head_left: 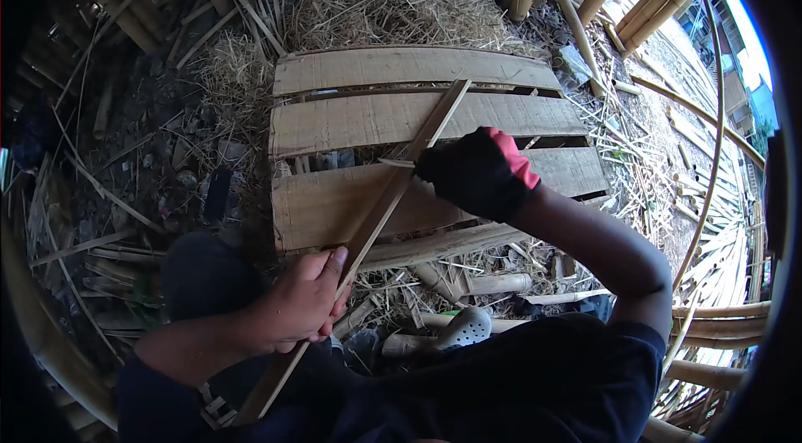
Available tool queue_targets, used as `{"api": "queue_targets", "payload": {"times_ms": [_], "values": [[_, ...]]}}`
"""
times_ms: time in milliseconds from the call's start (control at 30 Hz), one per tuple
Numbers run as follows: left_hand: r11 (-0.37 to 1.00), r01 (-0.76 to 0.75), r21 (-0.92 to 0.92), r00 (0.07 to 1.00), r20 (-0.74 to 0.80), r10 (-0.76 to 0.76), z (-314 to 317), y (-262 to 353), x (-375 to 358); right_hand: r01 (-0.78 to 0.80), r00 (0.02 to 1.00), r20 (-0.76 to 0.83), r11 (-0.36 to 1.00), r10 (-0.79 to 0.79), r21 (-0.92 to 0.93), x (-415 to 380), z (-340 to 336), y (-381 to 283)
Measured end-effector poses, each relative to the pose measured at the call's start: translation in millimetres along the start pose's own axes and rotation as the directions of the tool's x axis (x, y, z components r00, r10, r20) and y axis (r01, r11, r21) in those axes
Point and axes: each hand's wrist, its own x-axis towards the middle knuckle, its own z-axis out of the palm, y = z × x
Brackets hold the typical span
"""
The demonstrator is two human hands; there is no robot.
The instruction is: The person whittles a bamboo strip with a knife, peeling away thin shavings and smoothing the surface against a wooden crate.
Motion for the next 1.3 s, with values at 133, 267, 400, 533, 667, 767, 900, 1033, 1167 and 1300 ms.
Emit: {"api": "queue_targets", "payload": {"times_ms": [133,267,400,533,667,767,900,1033,1167,1300], "values": [[1.0,0.001,0.02,1.0,-0.016,-0.001,0.1,1.5,3.6,0.143,0.989,-0.036,0.985,-0.147,-0.096,11.9,-19.8,0.8],[0.998,0.01,-0.062,1.0,0.0,-0.01,-1.5,2.8,1.6,0.177,0.984,-0.024,0.984,-0.177,0.007,12.4,-12.4,-3.4],[0.99,-0.036,-0.139,0.999,-0.009,0.035,-5.1,1.5,10.0,0.132,0.99,-0.038,0.986,-0.136,-0.101,20.4,-14.4,-7.2],[0.984,-0.022,-0.176,1.0,-0.007,0.021,-3.3,9.1,7.7,0.154,0.983,-0.098,0.988,-0.152,0.013,22.4,-6.0,6.1],[0.977,-0.039,-0.21,0.999,-0.001,0.039,-5.2,6.7,7.2,0.216,0.959,-0.149,0.963,-0.24,-0.163,26.1,-2.1,2.4],[0.972,-0.055,-0.23,0.998,0.006,0.058,-5.5,7.2,4.7,0.203,0.955,-0.17,0.954,-0.243,-0.219,26.8,-4.0,-6.0],[0.979,-0.037,-0.199,0.998,0.048,0.047,3.0,9.1,-8.6,-0.037,0.982,-0.086,0.28,-0.168,-0.959,30.7,43.5,22.4],[0.99,-0.001,-0.144,0.99,0.14,0.021,-5.2,5.0,-15.7,-0.264,0.964,-0.182,0.775,0.193,-0.574,21.4,3.1,126.8],[0.977,-0.045,-0.208,0.995,0.077,0.063,-12.9,6.2,-9.0,-0.244,0.959,-0.24,0.869,0.15,-0.43,14.2,-28.9,59.8],[0.986,-0.043,-0.161,0.995,0.078,0.056,-13.3,7.2,-4.7,-0.268,0.925,-0.34,0.925,0.169,-0.269,12.3,-48.4,12.9]]}}
